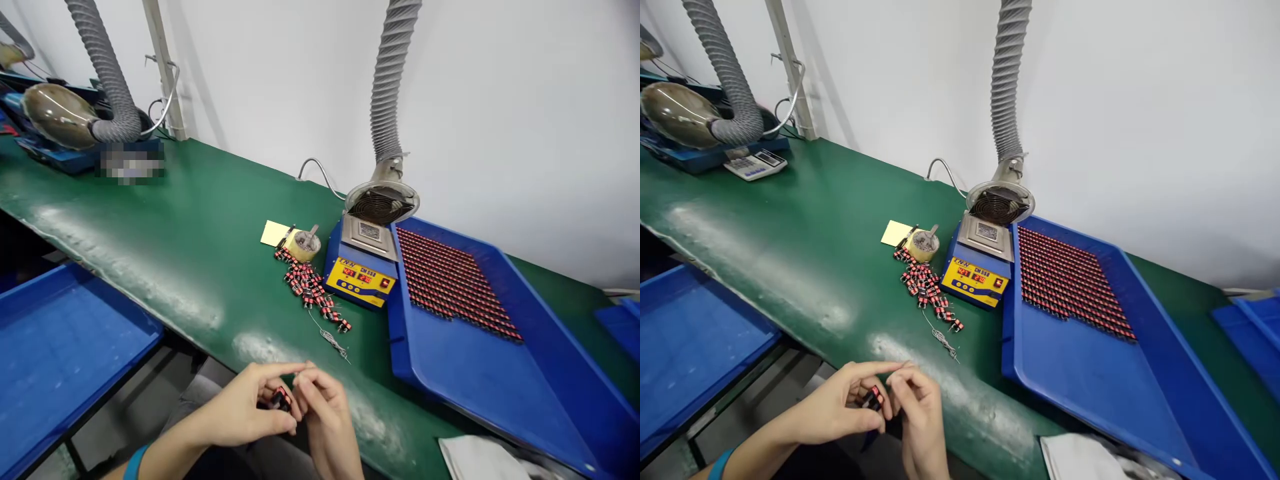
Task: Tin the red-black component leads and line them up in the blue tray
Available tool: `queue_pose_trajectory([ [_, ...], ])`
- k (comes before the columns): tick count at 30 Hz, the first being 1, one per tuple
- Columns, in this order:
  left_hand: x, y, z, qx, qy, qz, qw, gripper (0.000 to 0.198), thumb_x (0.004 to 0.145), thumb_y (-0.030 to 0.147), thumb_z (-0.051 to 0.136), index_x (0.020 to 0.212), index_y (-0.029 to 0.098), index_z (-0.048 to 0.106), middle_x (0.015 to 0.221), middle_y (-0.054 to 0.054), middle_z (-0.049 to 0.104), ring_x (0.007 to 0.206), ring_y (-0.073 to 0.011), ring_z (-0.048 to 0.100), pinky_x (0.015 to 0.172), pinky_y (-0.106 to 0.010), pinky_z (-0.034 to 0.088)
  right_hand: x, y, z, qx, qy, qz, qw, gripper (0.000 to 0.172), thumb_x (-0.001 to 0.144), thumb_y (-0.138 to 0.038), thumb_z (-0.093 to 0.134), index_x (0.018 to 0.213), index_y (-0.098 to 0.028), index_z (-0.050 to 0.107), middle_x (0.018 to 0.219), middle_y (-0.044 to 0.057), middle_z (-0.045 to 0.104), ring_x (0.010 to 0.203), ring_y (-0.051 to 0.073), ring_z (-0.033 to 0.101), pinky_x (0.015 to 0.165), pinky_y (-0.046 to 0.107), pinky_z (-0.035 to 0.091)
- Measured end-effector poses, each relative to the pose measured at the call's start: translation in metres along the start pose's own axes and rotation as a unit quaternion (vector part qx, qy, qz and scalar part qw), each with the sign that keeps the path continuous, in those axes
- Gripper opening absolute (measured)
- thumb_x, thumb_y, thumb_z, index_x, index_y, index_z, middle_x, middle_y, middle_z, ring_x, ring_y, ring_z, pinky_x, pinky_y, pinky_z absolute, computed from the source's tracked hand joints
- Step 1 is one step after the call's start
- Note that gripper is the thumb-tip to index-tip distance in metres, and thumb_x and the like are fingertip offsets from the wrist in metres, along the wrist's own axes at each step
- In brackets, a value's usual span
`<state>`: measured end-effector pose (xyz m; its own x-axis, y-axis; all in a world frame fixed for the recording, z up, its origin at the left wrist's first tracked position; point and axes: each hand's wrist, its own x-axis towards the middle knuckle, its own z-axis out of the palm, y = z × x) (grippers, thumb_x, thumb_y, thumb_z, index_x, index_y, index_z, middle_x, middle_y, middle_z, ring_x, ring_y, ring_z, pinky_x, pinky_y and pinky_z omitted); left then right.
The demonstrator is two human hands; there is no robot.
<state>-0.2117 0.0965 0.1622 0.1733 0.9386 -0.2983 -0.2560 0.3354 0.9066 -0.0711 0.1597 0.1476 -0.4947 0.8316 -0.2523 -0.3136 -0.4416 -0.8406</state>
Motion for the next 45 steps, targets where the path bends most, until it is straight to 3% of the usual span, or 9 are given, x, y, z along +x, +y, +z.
queue_pose_trajectory([
  [4, -0.005, 0.001, 0.003, 0.012, 0.009, 0.000, 1.000, 0.072, 0.068, 0.016, 0.072, 0.134, 0.016, 0.042, 0.087, -0.005, 0.070, 0.080, -0.0162, 0.064, 0.080, -0.031, 0.046, 0.001, -0.016, -0.011, 0.058, 0.099, -0.054, 0.992, 0.024, 0.074, -0.036, 0.072, 0.062, -0.019, 0.060, 0.057, -0.005, 0.040, 0.048, 0.007, 0.035, 0.045, 0.020, 0.032],
  [9, -0.009, -0.006, 0.009, -0.034, 0.043, 0.051, 0.997, 0.068, 0.071, 0.030, 0.073, 0.132, 0.019, 0.043, 0.092, -0.005, 0.066, 0.086, -0.0175, 0.063, 0.084, -0.032, 0.046, -0.015, -0.002, -0.007, -0.121, 0.015, -0.057, 0.991, 0.024, 0.075, -0.045, 0.069, 0.078, -0.021, 0.073, 0.068, 0.001, 0.053, 0.058, 0.011, 0.050, 0.055, 0.024, 0.041],
  [16, -0.015, -0.009, 0.017, 0.009, 0.061, 0.043, 0.997, 0.064, 0.074, 0.020, 0.068, 0.132, 0.019, 0.044, 0.091, -0.003, 0.061, 0.084, -0.0161, 0.061, 0.082, -0.031, 0.047, -0.018, 0.006, 0.005, -0.113, -0.024, -0.071, 0.991, 0.031, 0.079, -0.040, 0.065, 0.058, -0.018, 0.066, 0.058, -0.001, 0.044, 0.053, 0.011, 0.042, 0.051, 0.024, 0.037],
  [22, -0.015, -0.002, 0.021, 0.019, 0.024, 0.056, 0.998, 0.066, 0.073, 0.018, 0.066, 0.133, 0.016, 0.040, 0.089, -0.006, 0.068, 0.077, -0.0161, 0.065, 0.080, -0.032, 0.048, -0.015, -0.017, -0.015, 0.080, 0.069, -0.068, 0.992, 0.027, 0.080, -0.036, 0.066, 0.060, -0.019, 0.058, 0.059, -0.004, 0.040, 0.048, 0.008, 0.036, 0.046, 0.021, 0.033],
  [27, -0.013, -0.002, 0.026, 0.002, 0.050, 0.062, 0.997, 0.063, 0.074, 0.020, 0.065, 0.132, 0.017, 0.041, 0.093, -0.006, 0.065, 0.085, -0.0173, 0.063, 0.086, -0.033, 0.046, -0.030, -0.006, -0.014, -0.074, 0.015, -0.063, 0.995, 0.022, 0.076, -0.042, 0.069, 0.077, -0.021, 0.071, 0.067, 0.001, 0.051, 0.059, 0.011, 0.050, 0.056, 0.023, 0.041],
  [32, -0.014, -0.006, 0.024, 0.068, 0.066, 0.027, 0.995, 0.062, 0.073, 0.022, 0.065, 0.131, 0.020, 0.045, 0.095, -0.005, 0.060, 0.093, -0.0189, 0.057, 0.091, -0.034, 0.043, -0.032, 0.001, -0.003, -0.126, 0.017, -0.101, 0.987, 0.014, 0.078, -0.036, 0.068, 0.074, -0.024, 0.072, 0.066, -0.001, 0.049, 0.059, 0.011, 0.049, 0.056, 0.022, 0.041],
  [37, -0.014, -0.006, 0.023, 0.106, 0.049, 0.022, 0.993, 0.061, 0.073, 0.023, 0.065, 0.132, 0.023, 0.047, 0.100, -0.005, 0.058, 0.093, -0.0198, 0.058, 0.092, -0.036, 0.043, -0.029, 0.000, -0.002, -0.104, 0.030, -0.096, 0.990, 0.021, 0.079, -0.036, 0.067, 0.066, -0.020, 0.070, 0.060, -0.003, 0.043, 0.051, 0.008, 0.041, 0.050, 0.021, 0.035],
  [40, -0.011, -0.003, 0.027, 0.066, 0.020, 0.047, 0.997, 0.055, 0.076, 0.021, 0.061, 0.130, 0.022, 0.049, 0.095, -0.005, 0.060, 0.085, -0.0171, 0.061, 0.086, -0.033, 0.046, -0.032, 0.000, 0.001, -0.056, 0.073, -0.084, 0.992, 0.024, 0.077, -0.038, 0.069, 0.061, -0.019, 0.067, 0.056, -0.004, 0.040, 0.050, 0.008, 0.040, 0.050, 0.021, 0.035],
  [45, -0.005, 0.003, 0.036, 0.008, 0.006, 0.049, 0.999, 0.046, 0.079, 0.025, 0.062, 0.123, 0.017, 0.053, 0.087, -0.004, 0.062, 0.081, -0.0161, 0.062, 0.085, -0.032, 0.045, -0.036, 0.002, -0.005, -0.047, 0.079, -0.073, 0.993, 0.024, 0.076, -0.039, 0.069, 0.063, -0.019, 0.067, 0.057, -0.002, 0.044, 0.050, 0.010, 0.043, 0.047, 0.021, 0.038],
])
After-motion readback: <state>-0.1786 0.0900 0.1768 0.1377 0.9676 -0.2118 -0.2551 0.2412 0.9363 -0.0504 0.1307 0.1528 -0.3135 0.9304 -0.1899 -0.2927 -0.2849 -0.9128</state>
